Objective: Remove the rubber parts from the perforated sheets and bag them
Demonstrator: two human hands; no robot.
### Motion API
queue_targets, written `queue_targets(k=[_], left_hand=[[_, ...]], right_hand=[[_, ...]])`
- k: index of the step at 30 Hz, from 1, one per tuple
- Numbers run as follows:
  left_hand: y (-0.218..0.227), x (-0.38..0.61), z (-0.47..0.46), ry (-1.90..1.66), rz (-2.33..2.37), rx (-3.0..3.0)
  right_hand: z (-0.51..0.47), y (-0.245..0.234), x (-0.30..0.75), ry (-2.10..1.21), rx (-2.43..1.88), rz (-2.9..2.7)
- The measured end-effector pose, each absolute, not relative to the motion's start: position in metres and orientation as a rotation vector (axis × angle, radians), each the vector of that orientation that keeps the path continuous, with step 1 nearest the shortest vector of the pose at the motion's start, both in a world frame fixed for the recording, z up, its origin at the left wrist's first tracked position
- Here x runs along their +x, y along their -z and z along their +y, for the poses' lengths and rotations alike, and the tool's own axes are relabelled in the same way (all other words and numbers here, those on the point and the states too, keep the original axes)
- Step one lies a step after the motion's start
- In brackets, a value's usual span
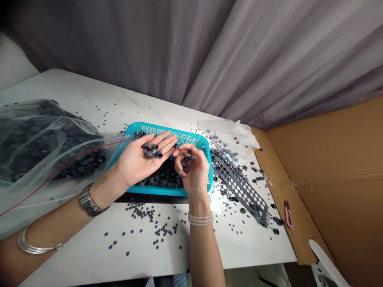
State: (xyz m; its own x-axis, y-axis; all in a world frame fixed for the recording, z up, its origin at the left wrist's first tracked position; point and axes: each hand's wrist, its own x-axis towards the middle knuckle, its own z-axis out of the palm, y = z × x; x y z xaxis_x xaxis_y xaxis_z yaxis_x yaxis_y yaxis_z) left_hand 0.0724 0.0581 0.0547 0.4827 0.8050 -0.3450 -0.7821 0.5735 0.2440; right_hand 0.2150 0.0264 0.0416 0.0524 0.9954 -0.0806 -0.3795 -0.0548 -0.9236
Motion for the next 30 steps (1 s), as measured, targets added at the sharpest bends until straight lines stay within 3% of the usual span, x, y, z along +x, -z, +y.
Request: queue_targets(k=[11, 24, 30], left_hand=[[-0.056, 0.070, 0.057, -0.939, 0.455, 0.082], [-0.059, 0.072, 0.056, -0.916, 0.496, 0.110], [-0.056, 0.074, 0.055, -0.960, 0.488, 0.117]], right_hand=[[0.023, -0.036, 0.200, -1.302, -1.255, -1.102], [0.029, -0.044, 0.211, -1.594, -1.056, -0.659], [0.025, -0.037, 0.194, -1.433, -1.157, -0.860]])
